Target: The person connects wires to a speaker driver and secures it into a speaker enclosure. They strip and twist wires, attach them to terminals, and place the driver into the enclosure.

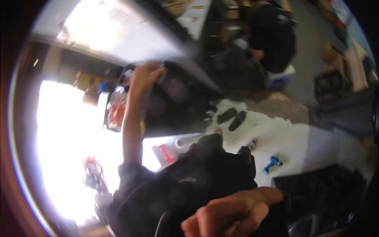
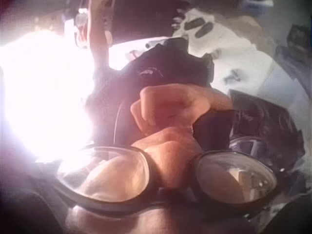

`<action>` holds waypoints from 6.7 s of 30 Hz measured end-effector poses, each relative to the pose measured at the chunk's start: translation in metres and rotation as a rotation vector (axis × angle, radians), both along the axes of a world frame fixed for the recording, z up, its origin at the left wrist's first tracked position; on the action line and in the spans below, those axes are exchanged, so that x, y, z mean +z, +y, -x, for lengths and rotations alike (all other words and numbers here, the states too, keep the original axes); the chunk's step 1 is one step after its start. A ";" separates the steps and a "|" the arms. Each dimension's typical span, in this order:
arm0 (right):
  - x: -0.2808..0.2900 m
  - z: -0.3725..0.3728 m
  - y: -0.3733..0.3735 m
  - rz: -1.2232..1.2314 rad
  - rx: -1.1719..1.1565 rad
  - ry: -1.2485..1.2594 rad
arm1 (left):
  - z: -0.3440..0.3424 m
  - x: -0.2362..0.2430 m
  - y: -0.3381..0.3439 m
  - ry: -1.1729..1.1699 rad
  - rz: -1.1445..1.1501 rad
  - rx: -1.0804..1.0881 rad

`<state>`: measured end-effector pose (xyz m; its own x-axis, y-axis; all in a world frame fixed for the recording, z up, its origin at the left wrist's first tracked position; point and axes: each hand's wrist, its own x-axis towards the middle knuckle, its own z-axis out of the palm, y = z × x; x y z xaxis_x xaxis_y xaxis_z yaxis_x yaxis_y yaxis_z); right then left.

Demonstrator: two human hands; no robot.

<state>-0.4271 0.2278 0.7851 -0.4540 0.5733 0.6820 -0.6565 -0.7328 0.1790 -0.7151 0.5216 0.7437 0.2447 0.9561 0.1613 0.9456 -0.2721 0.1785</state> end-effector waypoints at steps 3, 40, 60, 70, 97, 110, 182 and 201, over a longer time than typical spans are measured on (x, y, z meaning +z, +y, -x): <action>0.003 -0.002 -0.005 -0.016 0.118 -0.177 | 0.090 -0.010 0.019 0.168 0.166 0.312; -0.134 0.404 0.378 -0.111 -0.473 -1.338 | 0.306 0.189 0.077 0.331 -0.322 -0.139; -0.176 0.094 0.203 1.068 -0.495 -0.679 | -0.048 -0.093 -0.035 -0.397 -0.152 -0.047; -0.257 -0.017 0.106 1.044 -0.671 -1.172 | -0.203 -0.163 -0.163 -0.910 1.065 -0.333; -0.245 0.115 0.179 0.513 -0.055 -1.483 | -0.054 -0.207 -0.128 -0.613 0.502 -0.025; -0.297 0.114 0.250 0.020 0.451 -1.430 | -0.002 -0.207 -0.089 -1.063 0.515 0.277; -0.313 0.455 0.543 -1.244 -0.086 -1.920 | 0.349 -0.329 0.203 0.323 0.324 0.249; -0.353 0.497 0.521 -2.217 -0.047 -2.089 | 0.292 -0.237 0.170 -0.059 0.767 0.592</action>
<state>-0.9238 0.7490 0.4316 -0.6576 0.3871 -0.6463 0.6727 0.6879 -0.2725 -1.0072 0.6918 0.5067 -0.2983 0.7727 -0.5603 0.8761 0.4546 0.1605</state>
